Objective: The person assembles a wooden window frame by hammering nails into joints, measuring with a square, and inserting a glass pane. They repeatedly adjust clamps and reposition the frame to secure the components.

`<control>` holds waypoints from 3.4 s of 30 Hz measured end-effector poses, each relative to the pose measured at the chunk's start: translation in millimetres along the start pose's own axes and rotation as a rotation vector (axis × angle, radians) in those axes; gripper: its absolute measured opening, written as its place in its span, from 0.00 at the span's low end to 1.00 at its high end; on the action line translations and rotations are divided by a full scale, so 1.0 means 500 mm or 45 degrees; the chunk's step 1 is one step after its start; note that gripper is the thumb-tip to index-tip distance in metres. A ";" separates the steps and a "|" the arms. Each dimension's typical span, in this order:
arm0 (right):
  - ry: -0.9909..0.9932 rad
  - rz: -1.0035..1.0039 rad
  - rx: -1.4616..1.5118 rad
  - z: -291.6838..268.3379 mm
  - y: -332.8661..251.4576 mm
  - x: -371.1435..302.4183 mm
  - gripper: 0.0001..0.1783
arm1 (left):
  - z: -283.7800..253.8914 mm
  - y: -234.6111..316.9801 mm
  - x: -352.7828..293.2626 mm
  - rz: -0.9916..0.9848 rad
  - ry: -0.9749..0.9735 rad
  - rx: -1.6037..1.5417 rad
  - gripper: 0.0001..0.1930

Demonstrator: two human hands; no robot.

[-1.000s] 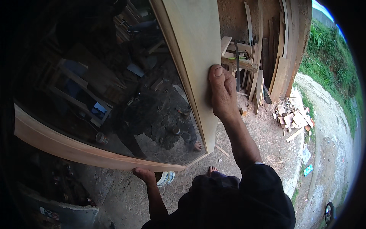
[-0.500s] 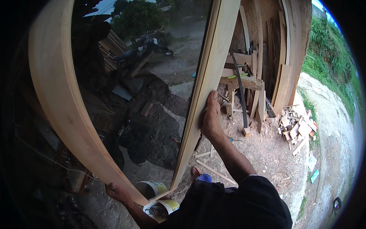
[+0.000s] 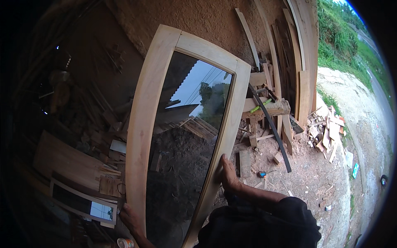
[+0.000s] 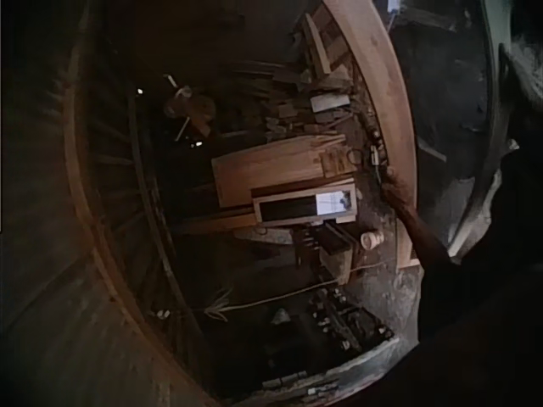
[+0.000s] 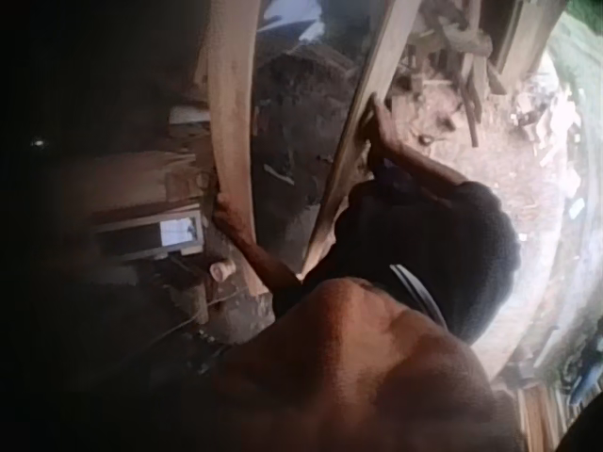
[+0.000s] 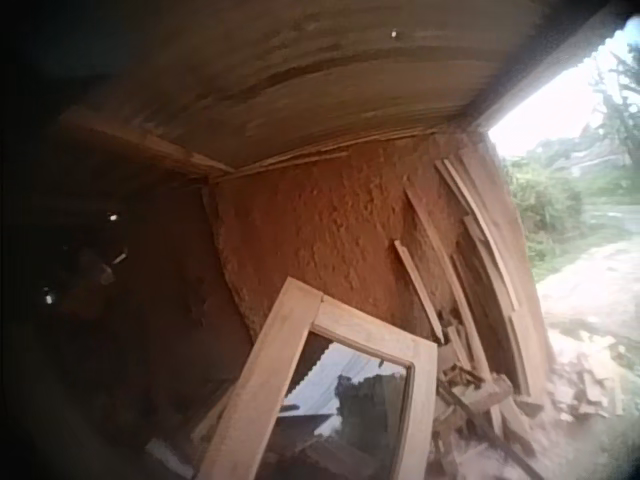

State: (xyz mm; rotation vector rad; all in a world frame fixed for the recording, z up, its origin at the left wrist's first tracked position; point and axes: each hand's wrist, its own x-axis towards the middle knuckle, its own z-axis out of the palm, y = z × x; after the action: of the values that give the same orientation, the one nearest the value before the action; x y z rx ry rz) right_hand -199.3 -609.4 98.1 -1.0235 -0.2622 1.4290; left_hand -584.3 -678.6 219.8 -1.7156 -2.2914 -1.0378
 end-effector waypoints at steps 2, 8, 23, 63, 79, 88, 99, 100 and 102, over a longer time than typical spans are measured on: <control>-0.092 -0.059 -0.054 0.015 0.024 0.060 0.37 | 0.052 0.008 0.079 -0.005 -0.025 0.019 0.38; -0.104 0.019 -0.083 0.060 0.083 0.305 0.38 | 0.265 0.016 0.369 0.031 -0.291 0.155 0.38; 0.053 0.373 -0.322 0.227 -0.079 0.727 0.44 | 0.897 0.220 1.091 0.244 -1.023 0.268 0.47; 0.720 0.363 0.083 0.420 0.094 1.088 0.44 | 1.771 0.477 1.460 1.069 -1.816 0.170 0.47; 0.653 0.072 -0.906 0.352 0.053 0.991 0.31 | 1.911 0.577 1.458 1.649 -1.312 0.402 0.27; 0.829 -0.143 -1.188 0.373 -0.087 0.998 0.23 | 1.716 0.624 1.383 1.643 -0.973 0.010 0.26; 0.806 -0.776 -0.700 0.171 -0.238 0.993 0.26 | 1.368 0.782 0.704 1.810 -1.428 -0.745 0.23; 0.912 -0.729 -0.761 0.130 -0.236 0.973 0.26 | 1.368 0.794 0.655 1.822 -1.475 -0.725 0.23; 0.882 -0.534 -0.241 0.055 -0.228 0.929 0.26 | 1.369 0.814 0.571 1.843 -1.500 -0.668 0.26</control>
State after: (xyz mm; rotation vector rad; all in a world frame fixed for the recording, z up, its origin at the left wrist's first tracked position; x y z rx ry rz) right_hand -50.0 -164.2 2.3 -1.4554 -0.0912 0.6267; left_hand -117.1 -4.0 13.5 -3.6723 -0.1043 -0.1857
